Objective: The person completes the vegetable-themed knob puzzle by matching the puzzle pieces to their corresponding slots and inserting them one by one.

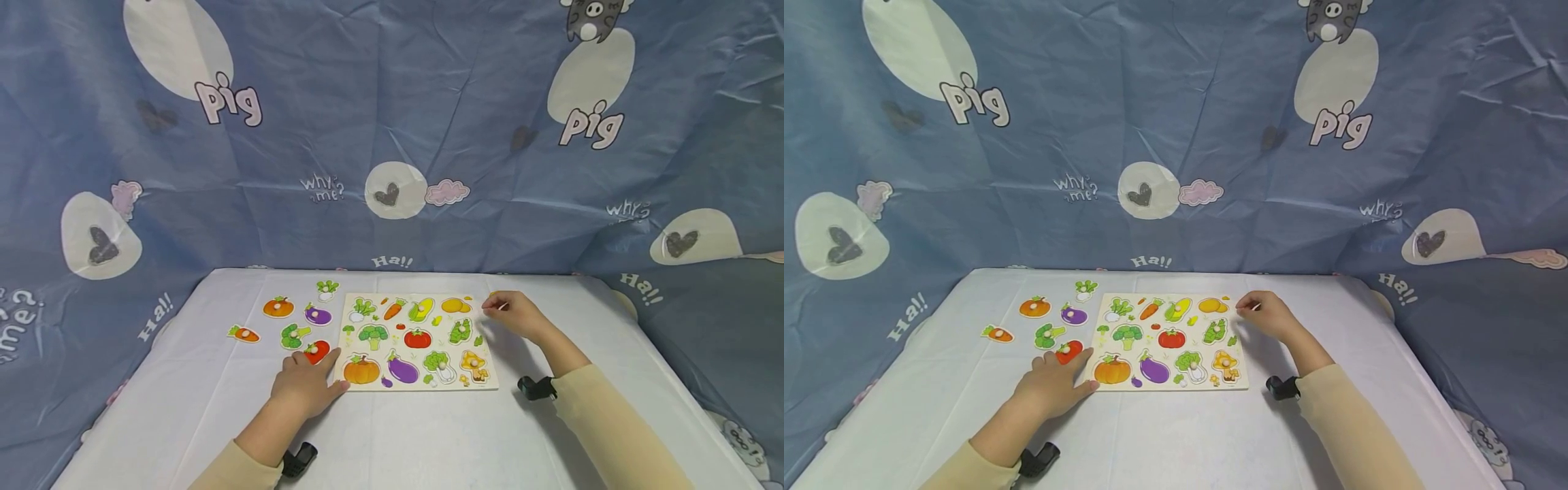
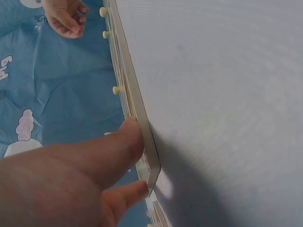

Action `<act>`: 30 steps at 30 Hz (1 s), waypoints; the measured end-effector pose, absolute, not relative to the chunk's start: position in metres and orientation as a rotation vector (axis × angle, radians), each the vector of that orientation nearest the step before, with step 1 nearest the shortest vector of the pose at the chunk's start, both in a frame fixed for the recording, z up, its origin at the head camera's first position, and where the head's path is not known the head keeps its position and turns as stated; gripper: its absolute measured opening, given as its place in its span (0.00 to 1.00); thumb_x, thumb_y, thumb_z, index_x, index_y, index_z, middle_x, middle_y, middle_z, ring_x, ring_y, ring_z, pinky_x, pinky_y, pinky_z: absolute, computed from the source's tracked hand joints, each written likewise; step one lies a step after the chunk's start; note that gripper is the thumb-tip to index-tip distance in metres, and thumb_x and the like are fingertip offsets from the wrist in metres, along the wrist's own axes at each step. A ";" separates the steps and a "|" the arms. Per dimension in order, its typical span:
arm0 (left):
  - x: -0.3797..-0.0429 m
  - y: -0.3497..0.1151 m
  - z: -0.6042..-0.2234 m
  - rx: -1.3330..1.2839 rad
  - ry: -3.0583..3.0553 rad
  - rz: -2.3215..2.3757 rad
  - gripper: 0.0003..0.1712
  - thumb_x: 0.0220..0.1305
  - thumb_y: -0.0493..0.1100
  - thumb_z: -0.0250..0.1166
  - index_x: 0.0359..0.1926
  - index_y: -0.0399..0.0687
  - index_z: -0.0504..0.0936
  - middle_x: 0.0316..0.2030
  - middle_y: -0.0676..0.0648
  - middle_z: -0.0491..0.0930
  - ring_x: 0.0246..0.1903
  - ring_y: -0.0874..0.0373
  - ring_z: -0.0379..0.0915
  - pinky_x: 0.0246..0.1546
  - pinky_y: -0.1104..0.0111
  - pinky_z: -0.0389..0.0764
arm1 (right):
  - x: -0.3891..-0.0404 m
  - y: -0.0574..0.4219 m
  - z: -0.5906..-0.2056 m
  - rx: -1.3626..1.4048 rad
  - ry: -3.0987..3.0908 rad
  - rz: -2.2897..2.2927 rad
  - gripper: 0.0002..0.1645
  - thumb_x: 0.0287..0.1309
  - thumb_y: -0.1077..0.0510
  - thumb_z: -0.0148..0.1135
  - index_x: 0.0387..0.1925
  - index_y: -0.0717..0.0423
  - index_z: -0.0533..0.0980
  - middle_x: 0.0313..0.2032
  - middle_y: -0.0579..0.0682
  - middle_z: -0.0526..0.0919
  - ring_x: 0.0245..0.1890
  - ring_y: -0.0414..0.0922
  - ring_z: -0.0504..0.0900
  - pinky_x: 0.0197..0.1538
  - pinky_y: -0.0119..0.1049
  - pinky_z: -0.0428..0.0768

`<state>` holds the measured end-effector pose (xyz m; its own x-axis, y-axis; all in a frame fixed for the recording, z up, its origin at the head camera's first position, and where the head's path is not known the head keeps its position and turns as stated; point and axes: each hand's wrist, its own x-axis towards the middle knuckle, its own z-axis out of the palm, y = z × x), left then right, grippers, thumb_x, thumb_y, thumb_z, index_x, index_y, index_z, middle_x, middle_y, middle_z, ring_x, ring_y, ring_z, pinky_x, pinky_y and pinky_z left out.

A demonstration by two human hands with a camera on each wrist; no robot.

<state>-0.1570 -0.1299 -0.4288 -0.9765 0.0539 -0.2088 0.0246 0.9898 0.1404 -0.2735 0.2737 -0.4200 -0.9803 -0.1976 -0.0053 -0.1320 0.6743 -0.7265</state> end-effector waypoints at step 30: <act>-0.157 -0.129 -0.427 0.039 2.912 0.196 0.44 0.61 0.65 0.67 0.73 0.57 0.67 0.58 0.17 0.63 0.52 0.30 0.63 0.51 0.42 0.75 | -0.310 0.321 -0.445 0.122 2.843 -1.307 0.14 0.68 0.60 0.60 0.49 0.68 0.78 0.40 0.57 0.80 0.36 0.46 0.73 0.36 0.36 0.73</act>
